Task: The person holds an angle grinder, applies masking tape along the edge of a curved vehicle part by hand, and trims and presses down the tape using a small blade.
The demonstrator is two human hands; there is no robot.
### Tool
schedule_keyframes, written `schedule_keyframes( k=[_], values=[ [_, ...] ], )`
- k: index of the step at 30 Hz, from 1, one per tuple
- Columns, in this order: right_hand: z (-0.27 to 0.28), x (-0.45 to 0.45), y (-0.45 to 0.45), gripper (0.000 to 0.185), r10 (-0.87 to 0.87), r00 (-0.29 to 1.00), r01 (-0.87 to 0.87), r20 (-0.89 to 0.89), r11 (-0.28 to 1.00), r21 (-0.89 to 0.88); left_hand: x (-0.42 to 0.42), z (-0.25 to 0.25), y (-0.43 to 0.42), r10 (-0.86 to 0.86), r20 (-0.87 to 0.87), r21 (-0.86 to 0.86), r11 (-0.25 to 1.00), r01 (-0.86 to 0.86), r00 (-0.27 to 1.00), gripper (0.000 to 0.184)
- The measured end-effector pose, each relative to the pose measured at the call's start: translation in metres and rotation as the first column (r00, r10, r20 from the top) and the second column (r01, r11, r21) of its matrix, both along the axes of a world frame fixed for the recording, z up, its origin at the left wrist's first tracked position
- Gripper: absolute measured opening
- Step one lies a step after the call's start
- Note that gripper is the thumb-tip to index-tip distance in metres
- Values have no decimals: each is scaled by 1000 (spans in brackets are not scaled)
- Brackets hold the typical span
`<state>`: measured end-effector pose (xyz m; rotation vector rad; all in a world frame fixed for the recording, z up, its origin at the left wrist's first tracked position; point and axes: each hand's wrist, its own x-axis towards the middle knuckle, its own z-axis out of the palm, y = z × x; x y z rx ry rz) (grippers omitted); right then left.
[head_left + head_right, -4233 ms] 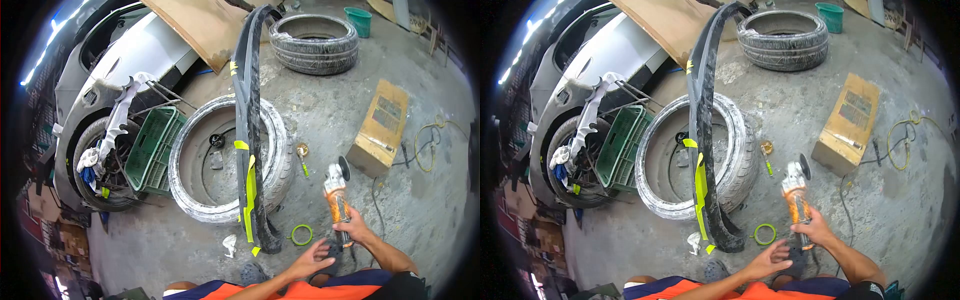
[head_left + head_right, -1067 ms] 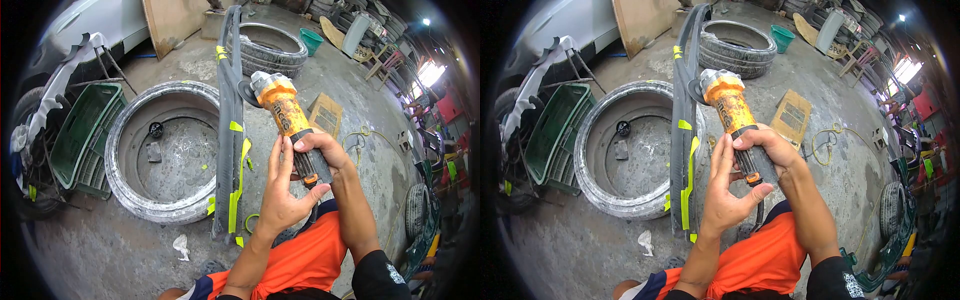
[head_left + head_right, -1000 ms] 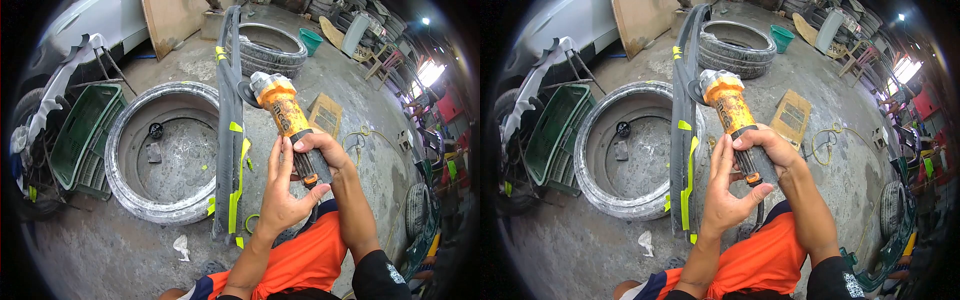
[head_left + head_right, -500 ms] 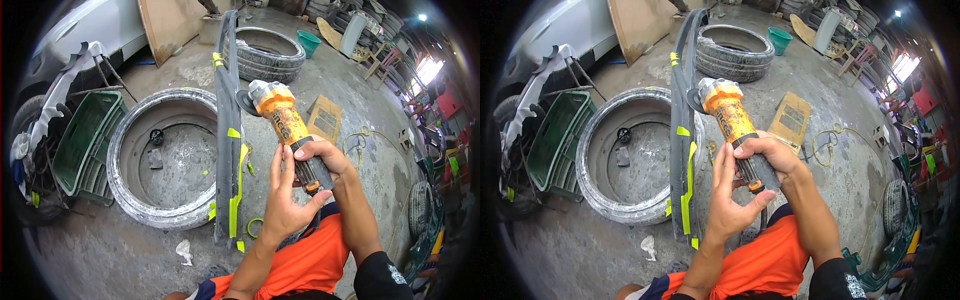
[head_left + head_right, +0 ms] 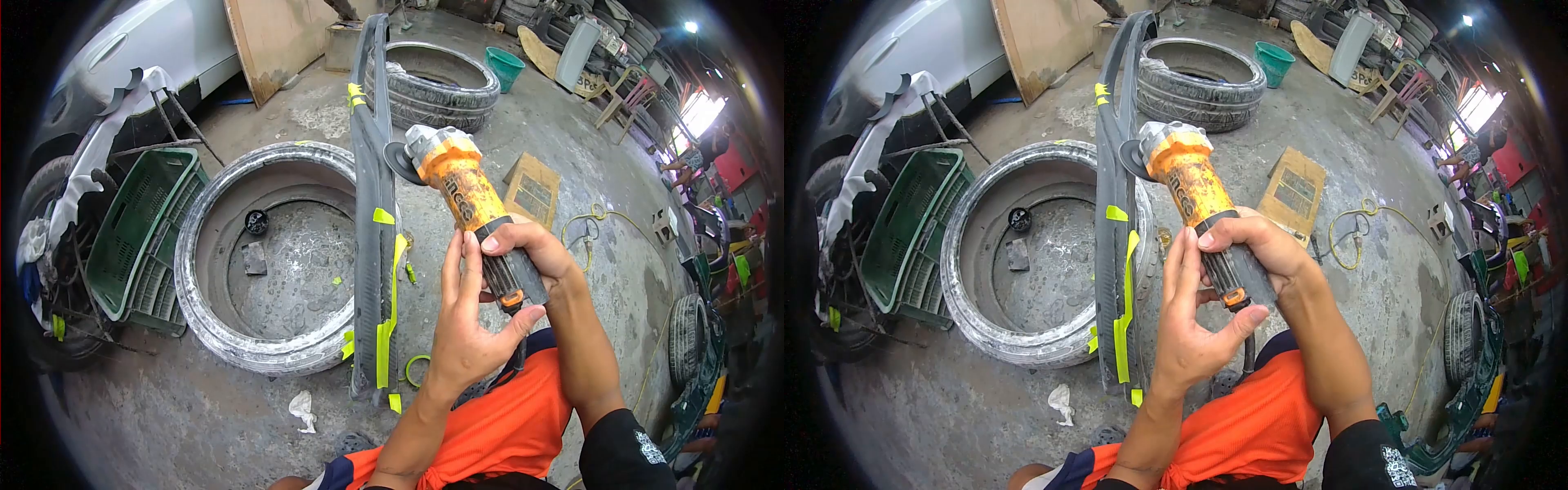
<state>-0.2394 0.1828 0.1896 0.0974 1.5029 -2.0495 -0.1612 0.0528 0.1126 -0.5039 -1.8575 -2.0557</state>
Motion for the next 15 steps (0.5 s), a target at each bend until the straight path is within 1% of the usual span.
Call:
schedule_keyframes(
  k=[4, 6, 7, 8, 9, 10, 12, 13, 14, 15],
  values=[
    [-1, -2, 0, 23, -16, 1000, 16, -14, 1000, 2, -2, 1, 1, -5, 16, -8, 1000, 6, 1000, 113],
    [1, 2, -1, 23, -21, 1000, 21, 0, 1000, -13, -2, 1, 0, -10, 3, 46, 999, 10, 1000, 108],
    [1, 7, -1, 25, -48, 999, 47, -8, 999, -11, 0, 3, -3, -8, 8, 38, 999, 8, 1000, 108],
    [2, 10, 0, 26, -71, 997, 71, -16, 997, -12, 3, 6, -9, -59, 39, 30, 998, 57, 998, 104],
    [0, 12, 5, 29, -45, 999, 45, -26, 999, 22, 5, 9, -15, -110, 69, 23, 994, 108, 992, 101],
    [-1, 13, 9, 32, -45, 998, 48, -52, 997, 61, 8, 11, -23, -110, 73, 9, 994, 109, 991, 101],
    [4, 20, 11, 32, -89, 995, 92, -35, 994, 63, 15, 13, -45, -28, 170, 110, 994, 9, 985, 83],
    [7, 22, 12, 32, -95, 995, 96, -24, 994, 47, 15, 10, -57, 51, 232, 133, 988, -83, 971, 74],
    [11, 24, 13, 32, -80, 997, 81, -17, 995, 54, 11, 5, -70, 127, 295, 150, 973, -177, 947, 65],
    [13, 24, 13, 33, -62, 998, 62, -12, 996, 64, 4, -1, -84, 237, 284, 108, 955, -276, 929, 58]
  ],
)
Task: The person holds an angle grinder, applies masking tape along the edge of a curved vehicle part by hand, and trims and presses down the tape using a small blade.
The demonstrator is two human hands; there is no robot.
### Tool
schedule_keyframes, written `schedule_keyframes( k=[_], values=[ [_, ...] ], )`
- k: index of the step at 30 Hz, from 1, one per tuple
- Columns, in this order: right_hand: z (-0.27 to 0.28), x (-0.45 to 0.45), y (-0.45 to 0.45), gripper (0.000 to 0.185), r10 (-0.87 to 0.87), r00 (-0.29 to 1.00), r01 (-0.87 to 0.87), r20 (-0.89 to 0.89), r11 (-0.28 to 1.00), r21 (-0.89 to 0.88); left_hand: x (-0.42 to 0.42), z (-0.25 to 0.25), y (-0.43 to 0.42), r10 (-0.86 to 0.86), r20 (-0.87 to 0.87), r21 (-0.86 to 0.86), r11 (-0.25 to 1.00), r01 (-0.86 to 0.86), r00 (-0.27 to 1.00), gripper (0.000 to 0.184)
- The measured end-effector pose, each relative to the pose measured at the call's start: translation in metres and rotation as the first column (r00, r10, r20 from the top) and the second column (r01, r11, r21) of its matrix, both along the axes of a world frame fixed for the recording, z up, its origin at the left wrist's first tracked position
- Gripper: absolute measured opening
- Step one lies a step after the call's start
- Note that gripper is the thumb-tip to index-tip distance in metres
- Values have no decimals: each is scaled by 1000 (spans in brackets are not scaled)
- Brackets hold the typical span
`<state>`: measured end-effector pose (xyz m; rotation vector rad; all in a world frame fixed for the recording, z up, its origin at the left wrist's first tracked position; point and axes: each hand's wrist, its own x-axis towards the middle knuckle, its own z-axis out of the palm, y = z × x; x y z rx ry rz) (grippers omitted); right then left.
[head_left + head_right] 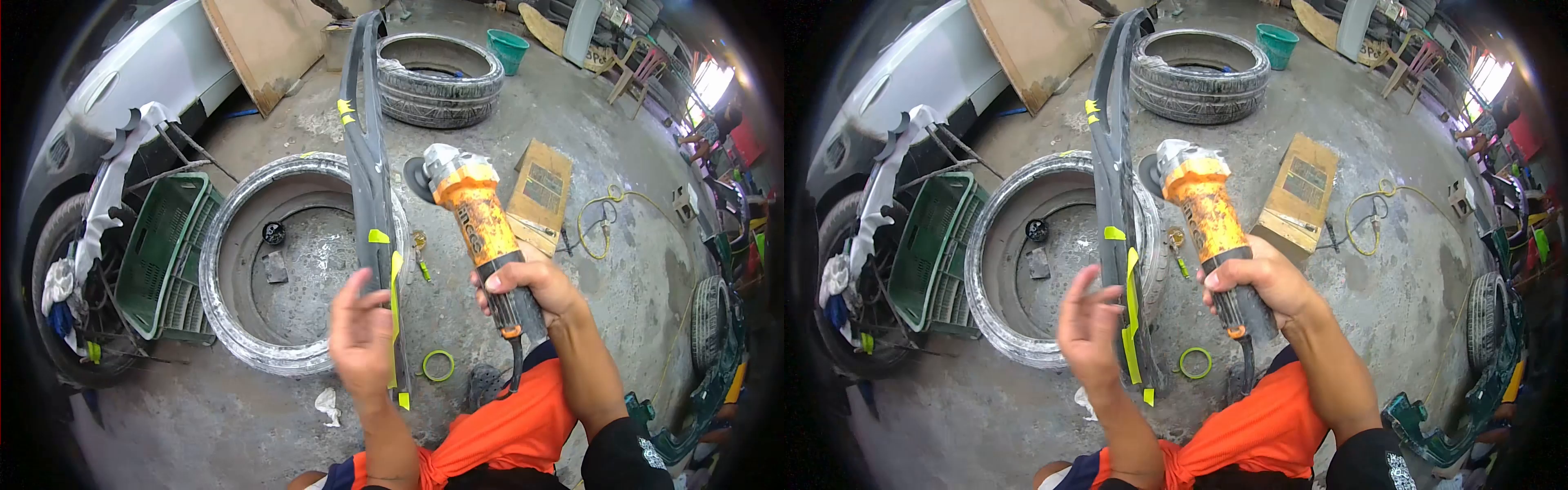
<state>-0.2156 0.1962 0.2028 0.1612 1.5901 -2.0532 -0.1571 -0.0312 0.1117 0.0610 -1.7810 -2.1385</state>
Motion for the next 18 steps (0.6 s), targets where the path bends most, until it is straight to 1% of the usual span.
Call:
schedule_keyframes(
  k=[1, 2, 4, 5, 7, 8, 9, 11, 13, 15, 18],
  values=[
    [2, 0, 0, 33, -3, 1000, 3, 9, 1000, -14, -8, -9, -12, 101, -6, -44, 994, -101, 995, 51],
    [3, 0, -2, 34, 9, 1000, -9, 14, 1000, -12, -18, -20, -21, 99, -1, -58, 993, -99, 995, 51],
    [3, -4, -5, 38, 31, 999, -31, 29, 999, -22, -38, -41, -33, 185, 158, -249, 958, -142, 970, 54],
    [1, -6, -6, 38, 33, 999, -32, 30, 999, -32, -44, -51, -32, 188, 158, -258, 955, -143, 969, 54],
    [-3, -10, -8, 39, 53, 998, -51, 33, 997, -57, -52, -65, -29, 109, 330, -347, 938, 13, 938, 58],
    [-4, -12, -8, 39, 56, 998, -54, 37, 997, -62, -53, -68, -26, 75, 359, -422, 902, 90, 930, 59],
    [-5, -14, -9, 39, 62, 997, -60, 38, 996, -67, -53, -70, -24, 79, 363, -424, 901, 89, 928, 59],
    [-6, -16, -9, 39, 70, 997, -67, 43, 995, -76, -53, -73, -21, -21, 397, -329, 930, 164, 917, 58],
    [-7, -16, -10, 38, 66, 997, -62, 45, 995, -73, -53, -74, -23, -6, 409, -367, 914, 171, 912, 57],
    [-6, -17, -11, 38, 65, 997, -61, 48, 996, -69, -54, -73, -25, -75, 419, -276, 939, 206, 905, 56],
    [-5, -19, -12, 38, 72, 997, -69, 40, 995, -78, -53, -69, -26, -73, 434, -272, 939, 208, 898, 56]
  ],
)
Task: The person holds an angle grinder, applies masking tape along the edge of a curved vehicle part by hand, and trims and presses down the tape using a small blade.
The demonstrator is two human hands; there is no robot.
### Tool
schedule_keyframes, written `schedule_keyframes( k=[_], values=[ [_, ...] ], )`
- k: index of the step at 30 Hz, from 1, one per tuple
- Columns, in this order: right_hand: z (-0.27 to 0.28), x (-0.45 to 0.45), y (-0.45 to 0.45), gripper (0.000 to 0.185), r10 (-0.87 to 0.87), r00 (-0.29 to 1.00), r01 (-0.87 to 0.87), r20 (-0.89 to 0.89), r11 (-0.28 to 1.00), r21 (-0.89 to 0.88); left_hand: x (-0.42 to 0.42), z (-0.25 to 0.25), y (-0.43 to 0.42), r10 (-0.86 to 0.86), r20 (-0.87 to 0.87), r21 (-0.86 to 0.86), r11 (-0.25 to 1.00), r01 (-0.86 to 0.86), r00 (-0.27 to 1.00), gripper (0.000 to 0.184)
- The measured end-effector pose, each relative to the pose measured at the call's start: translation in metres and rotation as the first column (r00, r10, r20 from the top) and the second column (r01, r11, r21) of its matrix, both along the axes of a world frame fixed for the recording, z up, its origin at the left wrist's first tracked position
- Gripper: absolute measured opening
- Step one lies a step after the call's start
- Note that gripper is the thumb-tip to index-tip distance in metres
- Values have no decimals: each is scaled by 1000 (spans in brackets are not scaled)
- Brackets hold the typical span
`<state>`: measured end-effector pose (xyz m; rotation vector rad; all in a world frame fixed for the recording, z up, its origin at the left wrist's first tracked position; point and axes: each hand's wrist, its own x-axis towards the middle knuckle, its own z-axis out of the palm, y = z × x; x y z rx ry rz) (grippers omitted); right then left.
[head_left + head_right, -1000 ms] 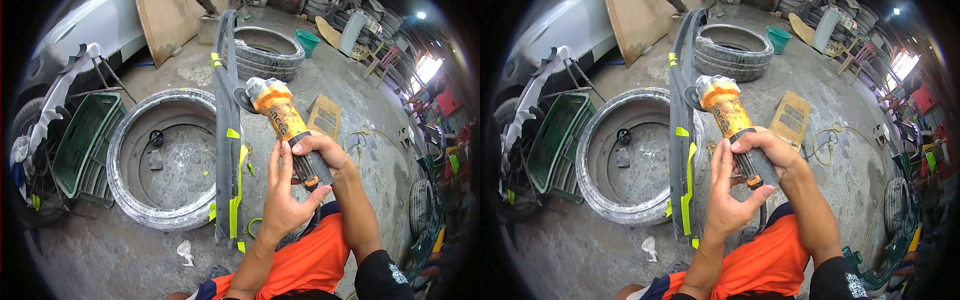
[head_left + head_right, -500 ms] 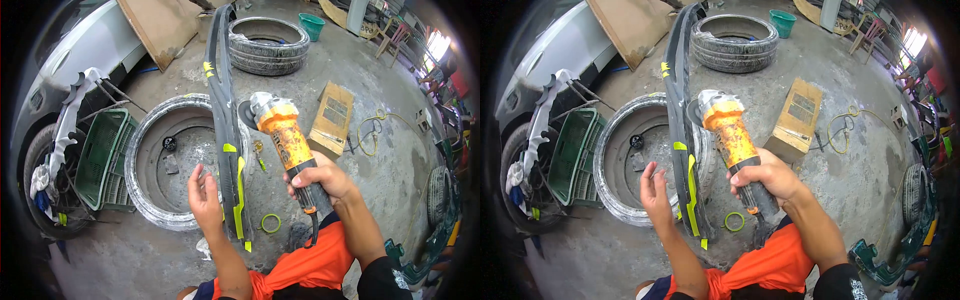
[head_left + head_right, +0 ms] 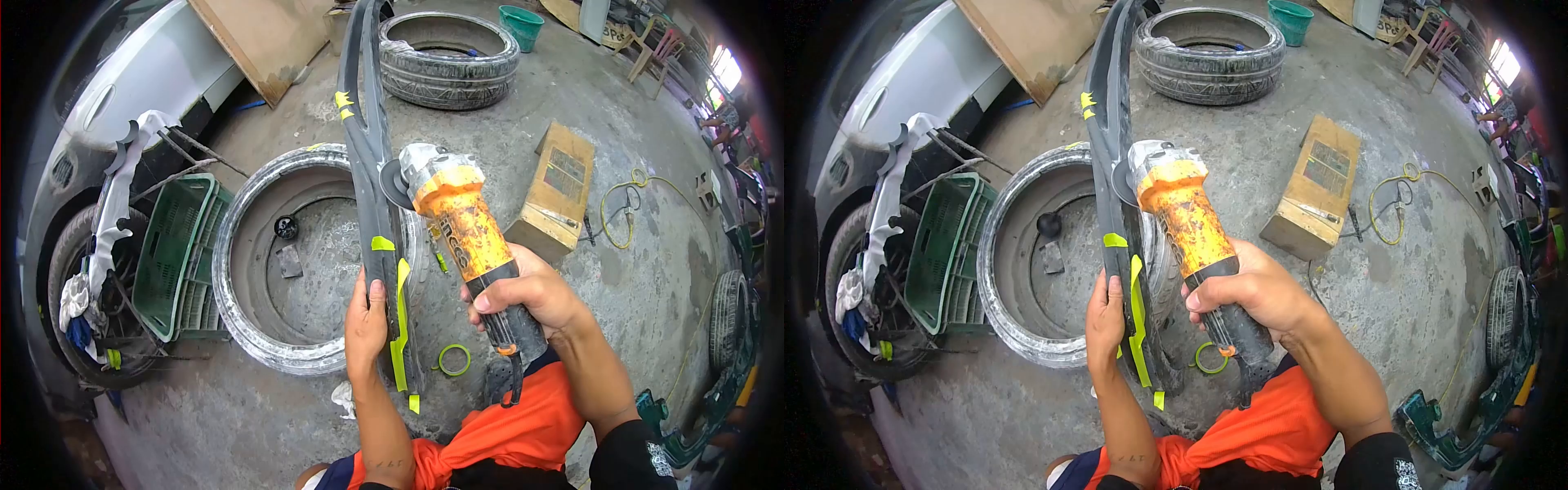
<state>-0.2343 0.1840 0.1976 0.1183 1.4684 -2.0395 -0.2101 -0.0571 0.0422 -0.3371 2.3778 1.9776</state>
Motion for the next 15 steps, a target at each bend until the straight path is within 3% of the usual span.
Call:
schedule_keyframes(
  k=[15],
  values=[
    [-2, -3, -2, 31, 7, 1000, -7, 13, 1000, -11, 0, -15, -7, -34, -38, 133, 990, 38, 999, 63]
  ],
)
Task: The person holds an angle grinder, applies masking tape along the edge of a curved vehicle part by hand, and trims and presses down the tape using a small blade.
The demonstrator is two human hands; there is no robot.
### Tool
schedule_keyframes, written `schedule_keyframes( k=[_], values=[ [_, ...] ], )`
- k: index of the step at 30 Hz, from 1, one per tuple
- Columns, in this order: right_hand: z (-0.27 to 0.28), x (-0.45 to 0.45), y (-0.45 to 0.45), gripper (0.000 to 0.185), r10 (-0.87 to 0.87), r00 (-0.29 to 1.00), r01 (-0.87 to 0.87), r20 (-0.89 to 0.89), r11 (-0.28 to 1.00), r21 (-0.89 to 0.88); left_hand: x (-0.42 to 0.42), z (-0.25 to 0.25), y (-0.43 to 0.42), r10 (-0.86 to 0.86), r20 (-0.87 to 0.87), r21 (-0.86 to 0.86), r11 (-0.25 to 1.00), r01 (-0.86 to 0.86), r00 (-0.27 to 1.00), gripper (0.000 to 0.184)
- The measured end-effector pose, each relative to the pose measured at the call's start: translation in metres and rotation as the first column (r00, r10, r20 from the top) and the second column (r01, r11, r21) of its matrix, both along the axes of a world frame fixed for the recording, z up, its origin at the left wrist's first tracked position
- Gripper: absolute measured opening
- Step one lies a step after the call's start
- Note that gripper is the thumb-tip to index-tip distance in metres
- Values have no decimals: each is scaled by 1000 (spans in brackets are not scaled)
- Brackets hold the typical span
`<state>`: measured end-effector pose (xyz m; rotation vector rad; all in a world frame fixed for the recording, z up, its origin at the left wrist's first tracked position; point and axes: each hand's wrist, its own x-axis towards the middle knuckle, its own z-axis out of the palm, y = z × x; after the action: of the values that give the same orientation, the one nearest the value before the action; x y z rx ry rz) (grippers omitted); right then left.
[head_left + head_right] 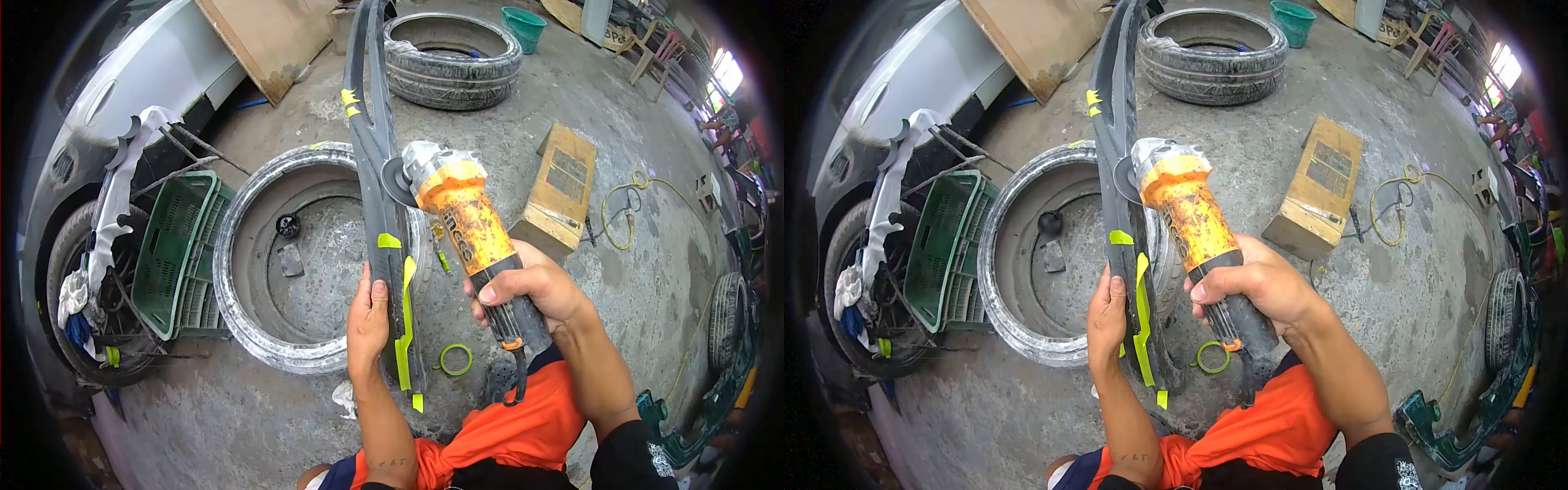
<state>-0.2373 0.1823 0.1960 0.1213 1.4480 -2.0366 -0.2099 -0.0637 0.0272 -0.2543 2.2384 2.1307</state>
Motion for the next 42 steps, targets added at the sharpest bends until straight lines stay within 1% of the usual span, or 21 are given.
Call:
schedule_keyframes(
  k=[3, 7, 9, 10, 12, 17, 20, 22, 28, 31, 35, 38, 40, 42],
  values=[
    [2, 1, -1, 31, -3, 1000, 3, -17, 1000, -8, 1, 6, 2, 3, 4, -51, 999, -3, 1000, 64],
    [6, 5, 0, 33, -26, 1000, 27, -14, 999, 25, 1, 13, 3, 12, -9, -114, 993, -13, 1000, 65],
    [6, 4, 2, 34, -36, 999, 37, -32, 999, 33, 2, 14, 3, 14, 44, -121, 993, -8, 999, 66],
    [6, 4, 2, 34, -32, 999, 34, -42, 999, 33, 2, 11, 2, 17, 34, -121, 993, -13, 999, 66],
    [7, 3, 3, 34, -32, 999, 32, -12, 999, 41, 1, 5, 2, 16, 4, -62, 998, -16, 1000, 66],
    [7, 2, 0, 36, -37, 999, 37, -2, 998, 51, 1, 5, 3, 17, 22, -41, 999, -17, 1000, 66],
    [7, 2, -1, 35, -28, 1000, 27, 10, 998, 60, 1, 3, 3, 20, 11, -8, 1000, -20, 1000, 65],
    [8, 0, -1, 35, -28, 1000, 27, 11, 998, 51, 0, 1, 3, 12, -26, -5, 1000, -12, 1000, 65],
    [7, -3, -4, 37, -13, 1000, 14, -2, 999, 52, 1, 4, 5, 13, -3, 36, 999, -13, 1000, 64],
    [11, -3, -8, 41, -50, 999, 49, 10, 997, 64, 2, 3, 5, 34, -20, -6, 999, -35, 999, 64],
    [10, -6, -9, 45, -38, 999, 38, 11, 998, 59, 2, 8, 5, 32, -9, -6, 999, -32, 999, 63],
    [10, -10, -10, 41, -41, 999, 41, -3, 997, 62, 1, 9, 6, 26, -9, -34, 999, -26, 1000, 63],
    [10, -12, -10, 38, -57, 998, 56, 6, 998, 41, 1, 4, 6, 41, 37, 10, 999, -41, 998, 63],
    [12, -10, -10, 36, -80, 997, 80, 10, 996, 49, 1, 1, 6, 39, 11, -4, 999, -39, 999, 63]
  ],
)
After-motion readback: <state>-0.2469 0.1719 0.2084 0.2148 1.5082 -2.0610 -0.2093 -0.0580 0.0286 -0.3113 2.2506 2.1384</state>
